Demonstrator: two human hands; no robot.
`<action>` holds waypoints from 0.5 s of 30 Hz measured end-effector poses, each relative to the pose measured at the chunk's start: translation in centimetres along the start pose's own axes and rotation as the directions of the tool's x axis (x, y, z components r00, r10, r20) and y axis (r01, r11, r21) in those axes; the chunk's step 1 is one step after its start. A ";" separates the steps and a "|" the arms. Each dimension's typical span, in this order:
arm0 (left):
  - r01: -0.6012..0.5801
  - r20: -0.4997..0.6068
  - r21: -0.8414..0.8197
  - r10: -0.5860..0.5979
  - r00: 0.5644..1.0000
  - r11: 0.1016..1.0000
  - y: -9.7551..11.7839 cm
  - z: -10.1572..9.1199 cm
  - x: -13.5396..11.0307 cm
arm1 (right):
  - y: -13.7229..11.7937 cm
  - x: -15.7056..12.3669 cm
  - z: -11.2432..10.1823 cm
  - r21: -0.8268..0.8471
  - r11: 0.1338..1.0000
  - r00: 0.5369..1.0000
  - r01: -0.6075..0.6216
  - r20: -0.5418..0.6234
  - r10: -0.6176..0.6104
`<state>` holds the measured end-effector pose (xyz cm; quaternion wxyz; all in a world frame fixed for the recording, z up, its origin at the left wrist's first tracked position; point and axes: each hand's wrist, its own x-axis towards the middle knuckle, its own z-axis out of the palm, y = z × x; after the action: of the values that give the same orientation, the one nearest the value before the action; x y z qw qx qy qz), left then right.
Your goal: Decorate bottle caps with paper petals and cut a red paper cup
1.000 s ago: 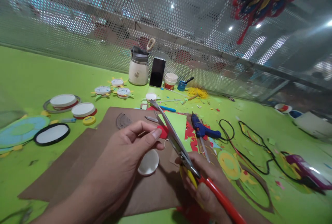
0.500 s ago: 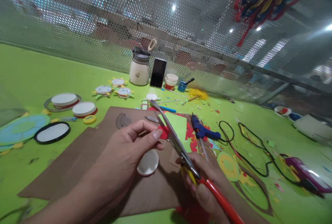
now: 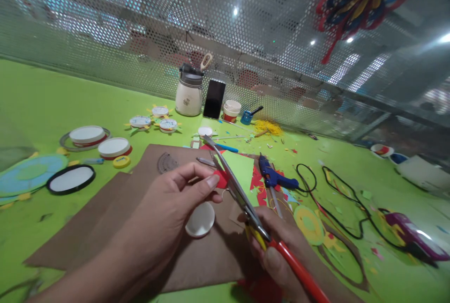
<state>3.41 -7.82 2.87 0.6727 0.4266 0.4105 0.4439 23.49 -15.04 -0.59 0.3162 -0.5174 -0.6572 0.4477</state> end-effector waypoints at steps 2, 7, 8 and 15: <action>0.002 0.016 0.006 -0.002 1.000 1.000 0.1 -0.1 0.1 | -0.2 0.0 0.0 -0.009 1.000 1.000 -0.003 0.001 0.003; 0.022 0.033 -0.001 -0.022 0.999 1.000 0.0 -0.1 0.1 | -0.3 0.0 0.1 -0.019 1.000 0.999 -0.023 -0.023 0.023; 0.019 0.027 -0.003 -0.019 0.999 1.000 -0.1 -0.1 0.0 | -0.3 0.0 0.2 -0.014 1.000 0.999 -0.025 -0.025 0.025; 0.008 -0.035 -0.013 -0.008 0.999 1.000 -0.3 0.3 0.2 | -1.2 -0.1 0.2 -0.021 0.997 0.992 -0.072 -0.105 0.070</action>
<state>3.85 -7.81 2.66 0.6699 0.4125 0.4211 0.4513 22.86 -15.22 0.42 0.3275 -0.5669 -0.6265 0.4229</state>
